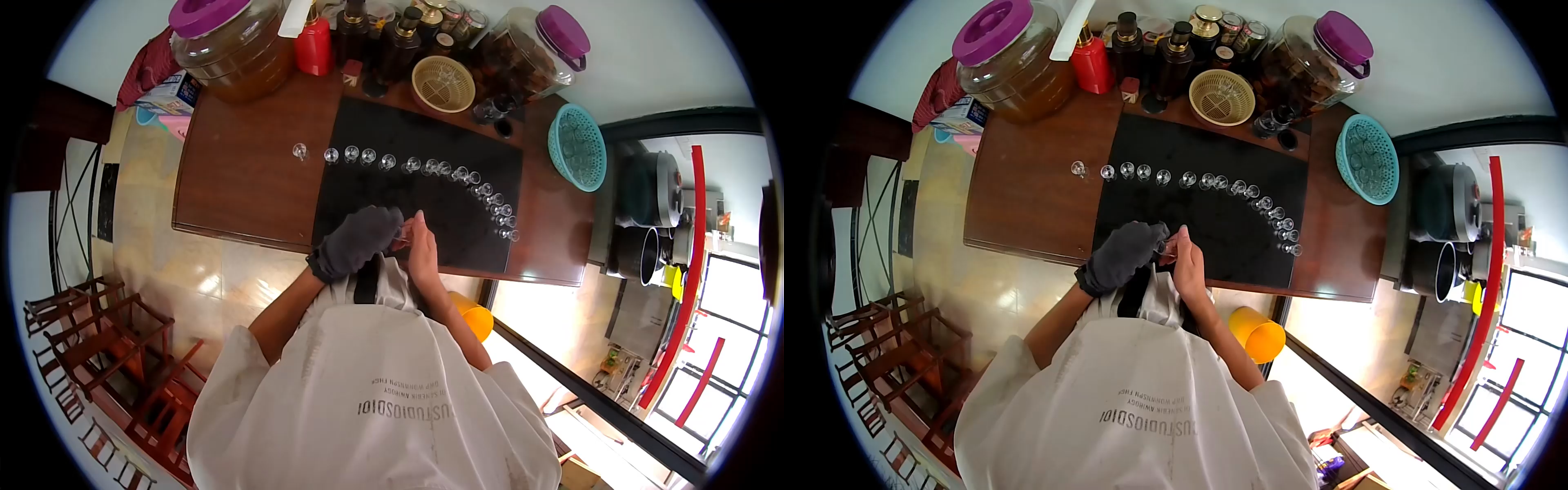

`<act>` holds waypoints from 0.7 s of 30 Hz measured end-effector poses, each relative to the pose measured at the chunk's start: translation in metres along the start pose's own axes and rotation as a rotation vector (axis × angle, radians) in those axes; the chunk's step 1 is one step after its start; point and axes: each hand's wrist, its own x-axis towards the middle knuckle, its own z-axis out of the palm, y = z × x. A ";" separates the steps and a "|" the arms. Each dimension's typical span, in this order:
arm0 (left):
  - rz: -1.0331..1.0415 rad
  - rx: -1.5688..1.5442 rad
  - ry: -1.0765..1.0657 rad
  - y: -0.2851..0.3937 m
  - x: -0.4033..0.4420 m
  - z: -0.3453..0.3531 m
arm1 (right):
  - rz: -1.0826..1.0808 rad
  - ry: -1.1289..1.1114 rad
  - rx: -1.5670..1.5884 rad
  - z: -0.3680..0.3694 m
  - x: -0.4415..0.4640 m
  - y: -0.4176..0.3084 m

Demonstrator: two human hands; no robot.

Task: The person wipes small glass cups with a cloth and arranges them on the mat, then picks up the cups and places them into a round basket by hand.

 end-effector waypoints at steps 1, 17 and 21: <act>-0.040 -0.023 0.019 0.009 0.004 -0.006 | -0.002 -0.003 0.014 0.000 -0.001 0.000; 0.003 0.054 0.000 0.017 0.009 -0.014 | 0.213 0.007 -0.051 0.011 -0.006 -0.019; -0.077 0.081 -0.024 0.022 0.012 -0.016 | 0.104 0.006 -0.014 0.013 -0.009 -0.020</act>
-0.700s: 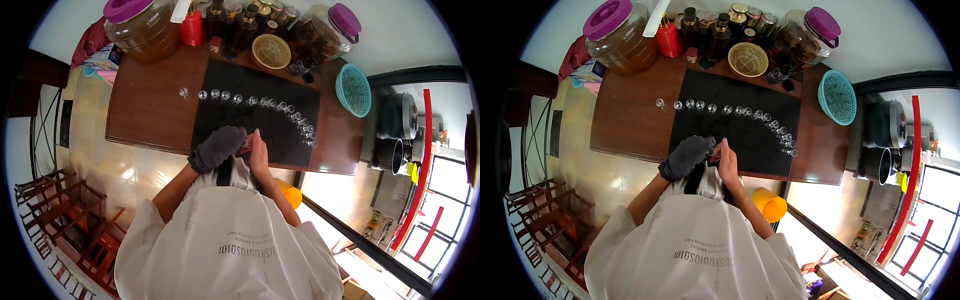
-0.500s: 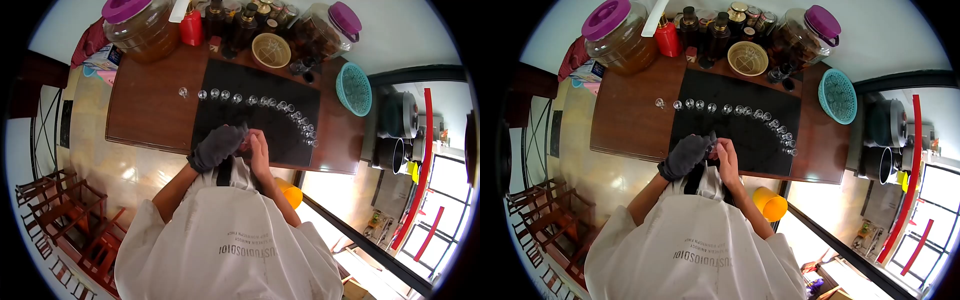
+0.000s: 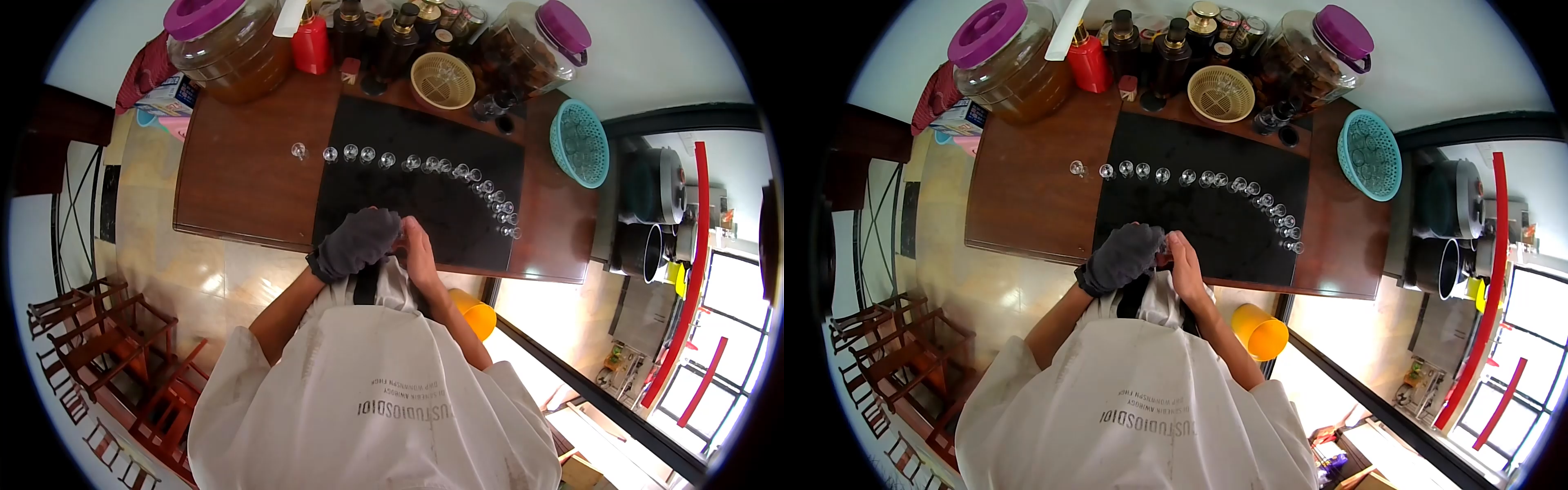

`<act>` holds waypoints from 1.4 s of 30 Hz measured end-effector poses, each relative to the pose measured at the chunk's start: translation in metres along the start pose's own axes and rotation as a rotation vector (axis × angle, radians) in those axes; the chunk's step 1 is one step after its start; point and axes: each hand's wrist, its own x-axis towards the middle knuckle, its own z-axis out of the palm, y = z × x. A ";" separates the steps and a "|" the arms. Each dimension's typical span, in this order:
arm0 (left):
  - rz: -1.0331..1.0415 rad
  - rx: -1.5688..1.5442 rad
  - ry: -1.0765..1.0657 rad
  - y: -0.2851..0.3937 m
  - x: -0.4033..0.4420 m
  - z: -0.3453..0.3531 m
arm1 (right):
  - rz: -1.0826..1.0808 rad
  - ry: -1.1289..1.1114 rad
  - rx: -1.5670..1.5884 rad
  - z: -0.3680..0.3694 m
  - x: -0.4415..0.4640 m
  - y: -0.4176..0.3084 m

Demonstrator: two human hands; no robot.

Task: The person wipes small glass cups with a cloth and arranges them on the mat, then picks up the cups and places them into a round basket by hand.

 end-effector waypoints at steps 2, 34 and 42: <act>-0.160 -0.004 -0.172 0.001 0.004 0.000 | -0.176 -0.076 0.064 -0.003 0.003 0.010; 0.034 -0.041 0.259 -0.042 -0.026 0.041 | -0.257 -0.007 -0.039 0.006 0.002 0.010; -0.038 -0.053 0.256 -0.041 -0.029 0.037 | -0.411 0.031 -0.053 0.010 0.006 0.013</act>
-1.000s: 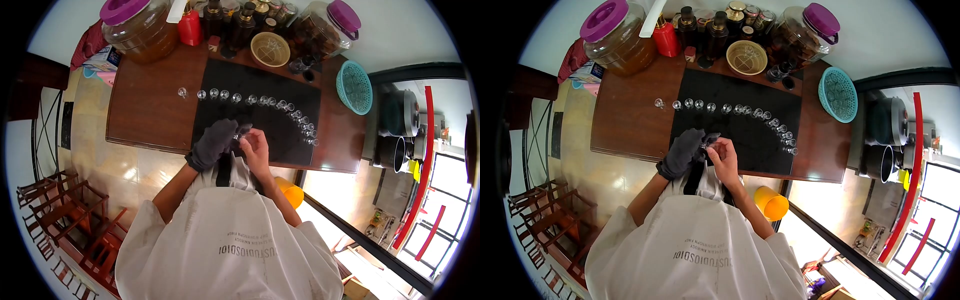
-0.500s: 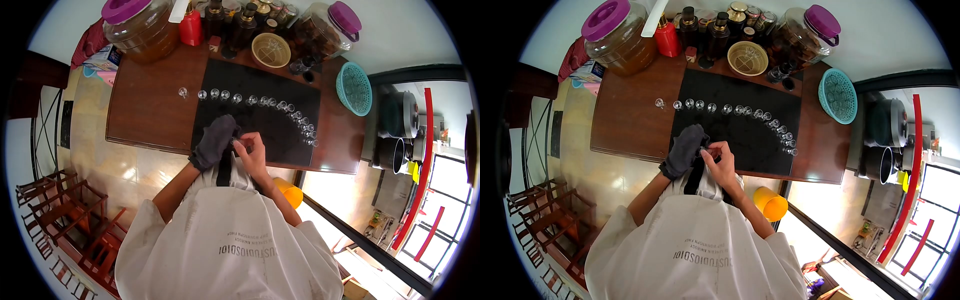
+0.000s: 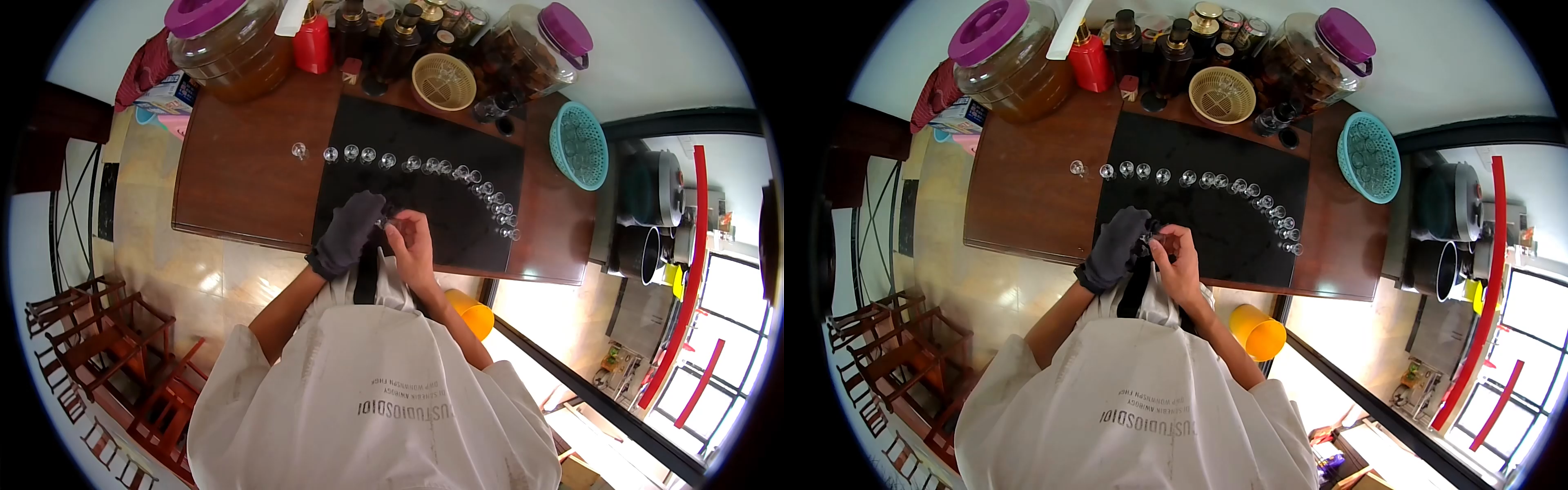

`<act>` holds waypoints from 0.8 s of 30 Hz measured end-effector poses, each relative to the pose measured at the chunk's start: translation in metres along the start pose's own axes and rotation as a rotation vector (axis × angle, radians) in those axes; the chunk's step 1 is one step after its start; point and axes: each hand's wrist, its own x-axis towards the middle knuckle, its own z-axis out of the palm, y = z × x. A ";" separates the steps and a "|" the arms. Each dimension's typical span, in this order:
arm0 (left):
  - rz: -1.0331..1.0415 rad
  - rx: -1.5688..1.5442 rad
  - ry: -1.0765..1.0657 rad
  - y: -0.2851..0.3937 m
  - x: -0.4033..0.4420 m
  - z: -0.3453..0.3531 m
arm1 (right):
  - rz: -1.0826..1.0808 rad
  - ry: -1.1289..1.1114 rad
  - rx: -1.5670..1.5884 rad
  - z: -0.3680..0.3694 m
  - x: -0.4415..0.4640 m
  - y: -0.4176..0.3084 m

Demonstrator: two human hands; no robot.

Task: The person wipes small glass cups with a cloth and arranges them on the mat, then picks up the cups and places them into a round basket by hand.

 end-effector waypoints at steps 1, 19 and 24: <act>-0.018 -0.052 0.034 0.001 0.003 -0.001 | -0.011 -0.004 0.028 0.000 0.000 0.001; -0.053 -0.145 -0.006 0.019 0.025 -0.008 | 0.151 0.003 -0.091 -0.011 0.001 -0.001; -0.176 -0.200 -0.132 0.029 0.034 -0.021 | 0.092 0.021 0.063 -0.005 0.001 0.000</act>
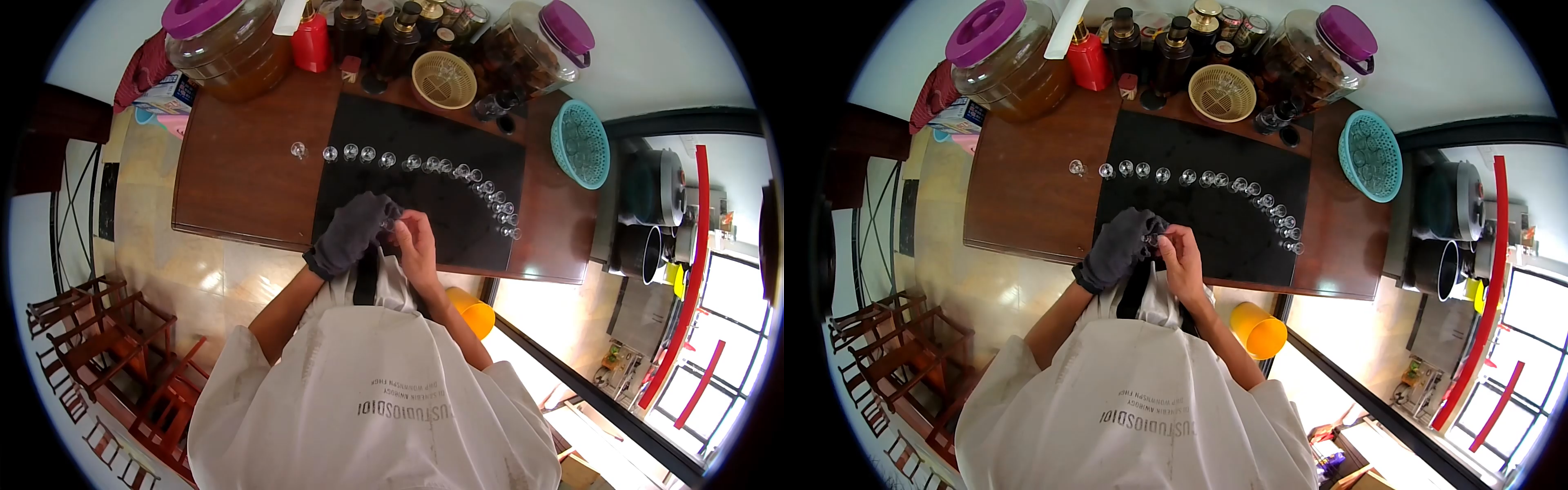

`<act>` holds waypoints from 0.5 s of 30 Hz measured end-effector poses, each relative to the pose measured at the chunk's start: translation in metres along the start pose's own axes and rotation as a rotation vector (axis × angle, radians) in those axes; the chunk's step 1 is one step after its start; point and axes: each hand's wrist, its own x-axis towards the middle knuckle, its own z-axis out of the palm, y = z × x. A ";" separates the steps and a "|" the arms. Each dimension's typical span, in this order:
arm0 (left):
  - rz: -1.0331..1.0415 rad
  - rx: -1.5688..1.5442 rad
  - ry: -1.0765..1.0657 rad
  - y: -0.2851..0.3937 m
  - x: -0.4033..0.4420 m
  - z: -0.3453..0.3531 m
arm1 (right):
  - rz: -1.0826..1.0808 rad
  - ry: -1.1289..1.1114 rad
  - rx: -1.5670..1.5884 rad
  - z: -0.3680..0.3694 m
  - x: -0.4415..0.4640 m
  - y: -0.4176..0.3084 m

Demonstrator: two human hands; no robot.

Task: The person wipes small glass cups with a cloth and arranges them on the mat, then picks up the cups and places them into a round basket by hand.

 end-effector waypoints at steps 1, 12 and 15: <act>0.013 0.029 0.040 -0.003 -0.002 0.001 | -0.034 -0.023 0.015 -0.002 0.001 0.002; 0.317 0.177 0.127 -0.038 -0.009 0.018 | -0.034 -0.033 -0.065 -0.006 -0.002 0.002; 0.169 0.227 -0.072 -0.016 -0.005 0.004 | 0.003 0.013 -0.047 -0.004 -0.001 -0.001</act>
